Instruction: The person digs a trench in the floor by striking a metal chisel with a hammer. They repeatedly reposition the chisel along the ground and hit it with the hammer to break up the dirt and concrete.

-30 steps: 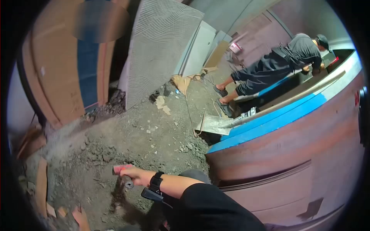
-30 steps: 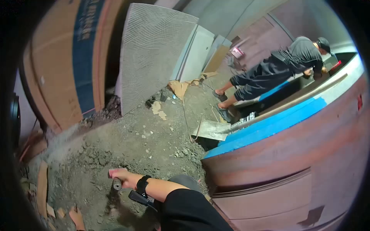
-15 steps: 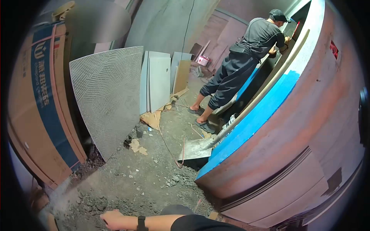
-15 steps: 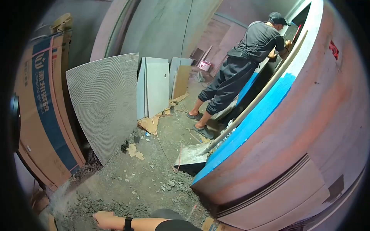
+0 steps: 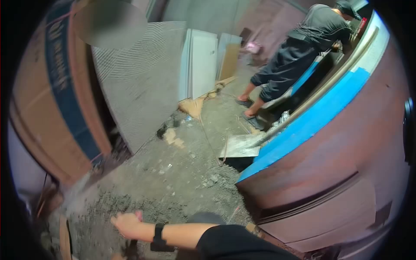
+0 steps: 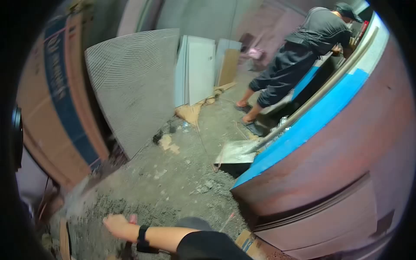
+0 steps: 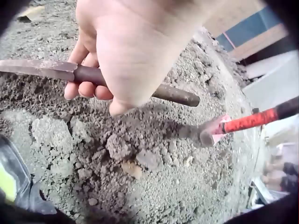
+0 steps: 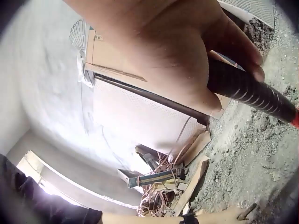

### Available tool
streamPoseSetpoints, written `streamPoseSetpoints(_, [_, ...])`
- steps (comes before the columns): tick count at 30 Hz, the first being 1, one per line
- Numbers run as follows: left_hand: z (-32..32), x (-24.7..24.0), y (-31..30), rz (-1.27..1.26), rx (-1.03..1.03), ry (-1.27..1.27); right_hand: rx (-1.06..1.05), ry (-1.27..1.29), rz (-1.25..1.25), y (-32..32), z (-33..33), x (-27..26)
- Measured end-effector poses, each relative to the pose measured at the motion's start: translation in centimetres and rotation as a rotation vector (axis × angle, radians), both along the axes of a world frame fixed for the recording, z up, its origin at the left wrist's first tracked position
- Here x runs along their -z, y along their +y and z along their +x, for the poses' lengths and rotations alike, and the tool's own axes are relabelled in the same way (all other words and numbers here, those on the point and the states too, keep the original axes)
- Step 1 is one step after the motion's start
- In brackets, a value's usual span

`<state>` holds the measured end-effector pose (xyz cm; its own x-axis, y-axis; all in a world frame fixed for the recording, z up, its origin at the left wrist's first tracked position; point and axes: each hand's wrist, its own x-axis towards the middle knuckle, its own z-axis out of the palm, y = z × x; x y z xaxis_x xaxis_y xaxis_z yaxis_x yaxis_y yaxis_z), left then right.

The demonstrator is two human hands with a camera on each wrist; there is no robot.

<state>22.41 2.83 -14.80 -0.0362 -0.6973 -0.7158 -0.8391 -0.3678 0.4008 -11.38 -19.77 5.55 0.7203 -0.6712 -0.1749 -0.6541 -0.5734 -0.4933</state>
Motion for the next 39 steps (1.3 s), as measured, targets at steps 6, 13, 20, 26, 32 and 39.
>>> streamPoseSetpoints(6, [-7.2,6.3,-2.4,-0.161,0.172,0.186,-0.020,0.037,0.015,1.6,0.1,0.1])
streamPoseSetpoints(13, [-8.6,-3.1,-6.4,0.052,0.038,0.043,0.020,0.198,0.022,0.9,0.1,-4.3])
streamPoseSetpoints(20, [-6.8,-3.1,-7.9,0.026,-0.088,-0.015,-0.055,0.111,-0.119,1.3,-0.9,-3.2])
streamPoseSetpoints(26, [-5.9,-0.3,-7.2,0.004,-0.089,-0.037,-0.058,0.042,-0.135,1.3,-0.2,-2.9])
streamPoseSetpoints(32, [-6.1,-0.6,-7.1,0.023,-0.065,-0.054,-0.092,0.053,-0.152,1.1,-0.3,-2.8])
streamPoseSetpoints(39, [-6.2,-0.2,-7.2,-0.019,-0.077,-0.060,-0.081,0.075,-0.150,1.2,-0.8,-2.5])
